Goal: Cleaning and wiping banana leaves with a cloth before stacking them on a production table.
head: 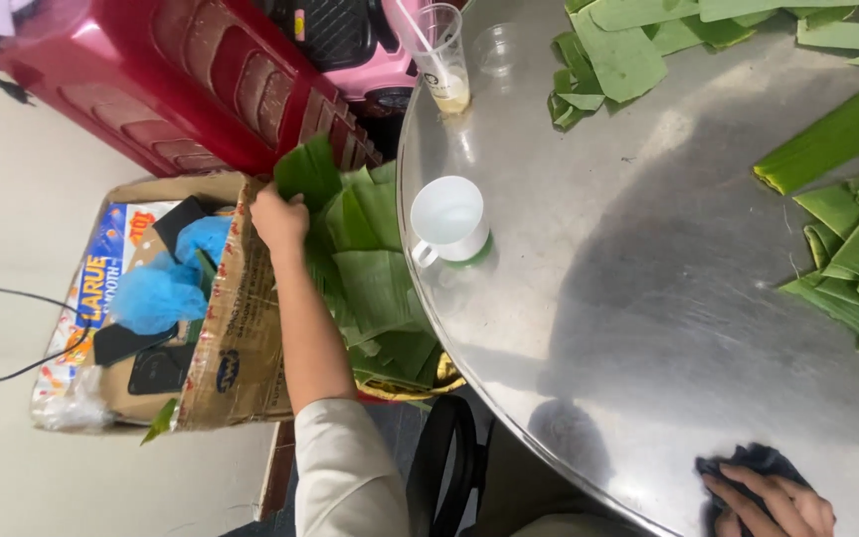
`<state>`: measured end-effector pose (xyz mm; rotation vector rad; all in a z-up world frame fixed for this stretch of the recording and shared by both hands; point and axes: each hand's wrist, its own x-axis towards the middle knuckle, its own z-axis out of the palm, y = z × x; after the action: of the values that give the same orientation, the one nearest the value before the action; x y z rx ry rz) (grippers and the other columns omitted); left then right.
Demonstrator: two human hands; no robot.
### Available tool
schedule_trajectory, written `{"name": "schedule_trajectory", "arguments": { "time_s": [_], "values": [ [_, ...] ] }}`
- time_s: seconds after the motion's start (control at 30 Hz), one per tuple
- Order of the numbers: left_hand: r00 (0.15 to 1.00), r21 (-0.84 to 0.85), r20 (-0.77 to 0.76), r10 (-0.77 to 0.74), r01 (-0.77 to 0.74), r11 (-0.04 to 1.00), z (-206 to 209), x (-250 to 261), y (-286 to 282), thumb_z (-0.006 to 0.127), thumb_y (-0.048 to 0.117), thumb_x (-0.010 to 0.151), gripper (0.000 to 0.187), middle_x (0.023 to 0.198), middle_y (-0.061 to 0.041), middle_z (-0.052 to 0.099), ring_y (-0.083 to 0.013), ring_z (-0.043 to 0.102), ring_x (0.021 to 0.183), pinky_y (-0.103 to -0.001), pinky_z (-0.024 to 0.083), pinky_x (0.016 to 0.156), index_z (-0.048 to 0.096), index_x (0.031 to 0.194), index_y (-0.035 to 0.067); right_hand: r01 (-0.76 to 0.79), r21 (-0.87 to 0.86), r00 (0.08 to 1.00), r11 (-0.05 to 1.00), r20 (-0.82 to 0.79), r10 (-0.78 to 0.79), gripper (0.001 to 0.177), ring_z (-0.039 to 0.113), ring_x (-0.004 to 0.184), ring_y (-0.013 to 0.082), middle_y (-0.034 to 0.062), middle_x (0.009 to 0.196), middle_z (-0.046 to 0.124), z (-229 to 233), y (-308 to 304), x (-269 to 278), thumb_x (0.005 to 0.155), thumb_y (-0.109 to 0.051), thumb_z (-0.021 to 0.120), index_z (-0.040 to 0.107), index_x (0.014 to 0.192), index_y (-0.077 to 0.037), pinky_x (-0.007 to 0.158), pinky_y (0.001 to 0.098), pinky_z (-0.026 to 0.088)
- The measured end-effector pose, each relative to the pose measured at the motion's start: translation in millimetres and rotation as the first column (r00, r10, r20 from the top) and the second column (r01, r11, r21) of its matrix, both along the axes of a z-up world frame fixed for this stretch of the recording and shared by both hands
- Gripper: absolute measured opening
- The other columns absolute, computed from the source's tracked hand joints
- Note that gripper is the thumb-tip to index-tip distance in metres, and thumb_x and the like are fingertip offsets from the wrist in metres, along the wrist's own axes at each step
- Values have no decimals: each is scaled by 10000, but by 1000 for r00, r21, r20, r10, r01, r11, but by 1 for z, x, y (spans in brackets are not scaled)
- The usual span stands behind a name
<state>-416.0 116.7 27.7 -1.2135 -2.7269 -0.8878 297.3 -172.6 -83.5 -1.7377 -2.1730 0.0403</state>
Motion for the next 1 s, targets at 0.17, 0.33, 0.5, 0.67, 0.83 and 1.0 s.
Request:
{"name": "schedule_trajectory", "arguments": {
  "time_s": [0.17,0.33,0.5,0.67,0.83,1.0],
  "values": [
    [979,24,-112,-167,171,985,47,29,-23,748,103,836,263,1004,-260,724,-543,642,970,-634,524,761,730,1090,36,10,-44,999,999,-46,-12,340,590,1355,205,-166,1349,683,31,-3,-14,1000,-362,492,756,1212,-387,1101,459,509],
    [903,-68,-396,-166,151,986,61,46,-44,680,92,894,153,865,-253,708,-528,654,780,-616,496,581,617,1025,44,66,-38,975,997,-208,-72,312,592,1299,210,-149,1336,695,43,-8,-23,983,-247,559,795,1168,-333,1105,421,446],
    [803,-132,-551,-228,185,974,68,107,-89,647,-27,866,183,746,-130,681,-316,635,586,-416,513,464,609,1017,69,11,8,980,1000,-201,-9,310,603,1265,215,-150,1339,688,23,-6,-12,987,-278,536,796,1152,-318,1063,413,450],
    [769,-673,-409,-492,110,731,-58,177,-130,624,28,985,87,664,9,594,-71,513,512,-189,454,438,637,961,110,12,26,983,1000,-185,-7,308,617,1270,225,-145,1344,690,18,-7,-10,969,-257,559,791,1162,-321,1070,424,456],
    [834,-658,53,-550,444,609,-138,184,-153,694,-72,820,430,913,-131,745,-335,686,963,-580,512,997,747,1181,153,37,38,989,999,-147,-31,308,628,1261,250,-123,1331,712,21,-6,-14,981,-189,588,796,1166,-321,1101,440,480],
    [723,-348,605,-333,616,707,-10,166,-143,594,177,961,451,1000,-112,687,-227,695,1074,-447,440,1202,527,1404,120,42,5,999,999,-17,-42,284,660,1249,213,-117,1288,740,24,-3,-14,1003,-202,581,812,1122,-318,1056,415,516]
  ]
}}
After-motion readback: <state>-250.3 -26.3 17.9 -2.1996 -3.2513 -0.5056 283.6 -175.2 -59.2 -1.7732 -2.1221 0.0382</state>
